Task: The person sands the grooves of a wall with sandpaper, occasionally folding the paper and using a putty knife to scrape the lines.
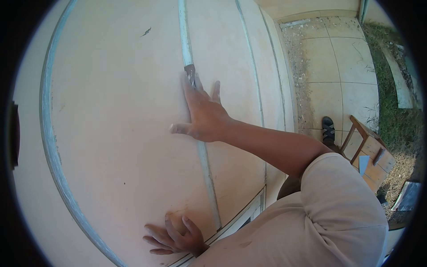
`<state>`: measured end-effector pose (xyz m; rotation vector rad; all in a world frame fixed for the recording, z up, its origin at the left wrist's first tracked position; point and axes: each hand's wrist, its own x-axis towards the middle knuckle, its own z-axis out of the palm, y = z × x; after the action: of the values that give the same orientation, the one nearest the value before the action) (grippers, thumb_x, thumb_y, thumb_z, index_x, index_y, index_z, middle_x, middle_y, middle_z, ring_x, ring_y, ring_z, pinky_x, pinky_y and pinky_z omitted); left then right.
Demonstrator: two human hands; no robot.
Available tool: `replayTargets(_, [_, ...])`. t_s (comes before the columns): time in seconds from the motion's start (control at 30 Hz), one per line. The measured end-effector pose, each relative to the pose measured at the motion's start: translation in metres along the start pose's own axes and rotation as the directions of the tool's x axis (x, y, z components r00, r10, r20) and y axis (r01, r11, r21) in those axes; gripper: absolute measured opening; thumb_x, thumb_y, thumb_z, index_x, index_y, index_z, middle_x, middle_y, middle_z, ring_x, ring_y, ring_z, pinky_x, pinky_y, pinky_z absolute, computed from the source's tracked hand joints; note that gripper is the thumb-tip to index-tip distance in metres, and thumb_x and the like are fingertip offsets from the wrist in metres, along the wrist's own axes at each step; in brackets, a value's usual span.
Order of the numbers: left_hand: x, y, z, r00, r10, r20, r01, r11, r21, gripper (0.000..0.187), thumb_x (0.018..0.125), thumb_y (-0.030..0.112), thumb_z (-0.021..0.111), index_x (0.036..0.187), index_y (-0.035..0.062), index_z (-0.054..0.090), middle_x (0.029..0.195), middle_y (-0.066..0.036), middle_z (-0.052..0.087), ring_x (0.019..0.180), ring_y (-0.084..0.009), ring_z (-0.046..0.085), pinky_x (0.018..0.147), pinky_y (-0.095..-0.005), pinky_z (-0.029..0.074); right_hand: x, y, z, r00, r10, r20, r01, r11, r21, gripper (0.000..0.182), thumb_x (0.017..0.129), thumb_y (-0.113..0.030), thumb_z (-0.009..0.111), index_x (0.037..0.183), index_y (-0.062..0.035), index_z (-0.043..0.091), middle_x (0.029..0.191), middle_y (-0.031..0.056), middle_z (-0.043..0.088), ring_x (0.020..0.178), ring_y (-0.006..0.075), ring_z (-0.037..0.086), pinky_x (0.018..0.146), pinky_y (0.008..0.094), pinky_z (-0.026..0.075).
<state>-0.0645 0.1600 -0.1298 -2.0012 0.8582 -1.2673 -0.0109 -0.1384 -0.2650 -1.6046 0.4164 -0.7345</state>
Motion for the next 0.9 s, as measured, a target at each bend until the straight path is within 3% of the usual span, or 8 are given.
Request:
replayTargets(0.1, [-0.003,-0.001,-0.001,1.000,0.011,-0.013,-0.012,0.999,-0.049,0.041,0.088,0.052,0.059,0.117,0.0226,0.066,0.150,-0.020,0.042,0.145,-0.0419,0.026,0.116,-0.0613,-0.001,-0.124,0.004,0.035,0.948,-0.136,0.289,0.179,0.976,-0.127,0.146,0.063,-0.096,0.043,0.149,0.0091,-0.010,0.152,0.0402,0.009,0.146,0.0491,0.004,0.112,0.0637,-0.014])
replayTargets(0.23, [0.000,-0.005,0.004,0.999,0.003,-0.048,-0.010,0.989,-0.146,0.041,0.089,0.053,0.059,0.115,0.0227,0.066,0.148,-0.021,0.043,0.144,-0.0423,0.029,0.116,-0.0602,0.001,-0.168,0.002,0.035,0.916,-0.123,0.382,0.176,0.979,-0.107,0.148,0.062,-0.098,0.041,0.148,0.0124,-0.009,0.151,0.0429,0.009,0.145,0.0517,0.003,0.112,0.0638,-0.013])
replayTargets(0.3, [-0.001,-0.008,0.006,0.987,0.045,-0.156,-0.084,0.965,-0.250,0.040,0.089,0.054,0.058,0.114,0.0226,0.067,0.147,-0.023,0.044,0.142,-0.0431,0.031,0.117,-0.0597,0.003,-0.158,0.004,0.029,0.958,-0.189,0.216,0.215,0.971,-0.102,0.140,0.069,-0.086,0.055,0.149,0.0084,-0.011,0.155,0.0357,0.007,0.147,0.0464,-0.003,0.112,0.0651,-0.011])
replayTargets(0.43, [-0.002,-0.018,-0.003,0.979,0.096,-0.180,-0.171,0.867,-0.467,0.039,0.088,0.051,0.061,0.113,0.0222,0.068,0.146,-0.024,0.044,0.142,-0.0439,0.031,0.116,-0.0607,0.007,-0.165,-0.024,0.047,0.964,-0.173,0.202,0.173,0.985,0.021,0.141,0.069,-0.087,0.053,0.148,0.0095,-0.012,0.155,0.0360,0.006,0.147,0.0470,-0.003,0.113,0.0647,-0.011])
replayTargets(0.6, [0.004,-0.032,-0.015,0.979,0.163,-0.120,-0.201,0.848,-0.490,0.037,0.085,0.048,0.065,0.113,0.0243,0.069,0.145,-0.020,0.046,0.141,-0.0445,0.033,0.114,-0.0611,0.016,-0.211,-0.036,0.100,0.983,-0.049,0.178,0.052,0.999,-0.013,0.134,0.075,-0.081,0.054,0.150,0.0046,-0.015,0.157,0.0345,0.001,0.148,0.0446,-0.003,0.113,0.0632,-0.011])
replayTargets(0.73, [0.017,-0.038,-0.018,0.973,0.165,-0.160,-0.227,0.807,-0.546,0.035,0.081,0.045,0.069,0.112,0.0280,0.071,0.145,-0.015,0.049,0.139,-0.0417,0.037,0.113,-0.0591,0.022,-0.131,-0.031,0.074,0.998,0.056,-0.036,-0.051,0.989,0.136,0.122,0.082,-0.069,0.057,0.151,0.0034,-0.012,0.159,0.0315,0.002,0.149,0.0423,-0.002,0.113,0.0646,-0.009])
replayTargets(0.83, [0.015,-0.036,-0.011,0.972,0.159,-0.171,-0.223,0.850,-0.478,0.034,0.079,0.043,0.070,0.111,0.0291,0.071,0.143,-0.012,0.051,0.138,-0.0386,0.040,0.114,-0.0568,0.022,-0.131,-0.038,0.090,0.995,0.045,-0.088,-0.036,0.994,0.100,0.119,0.083,-0.064,0.060,0.152,0.0037,-0.010,0.159,0.0314,0.002,0.149,0.0424,-0.003,0.113,0.0644,-0.009])
replayTargets(0.9, [0.010,-0.031,-0.006,0.965,0.167,-0.203,-0.246,0.850,-0.466,0.034,0.079,0.043,0.069,0.111,0.0295,0.071,0.143,-0.011,0.052,0.137,-0.0380,0.042,0.114,-0.0561,0.023,-0.184,-0.041,0.113,0.999,-0.036,-0.019,0.036,0.999,0.008,0.119,0.083,-0.065,0.059,0.151,0.0053,-0.009,0.159,0.0317,0.001,0.149,0.0425,-0.004,0.112,0.0654,-0.008])
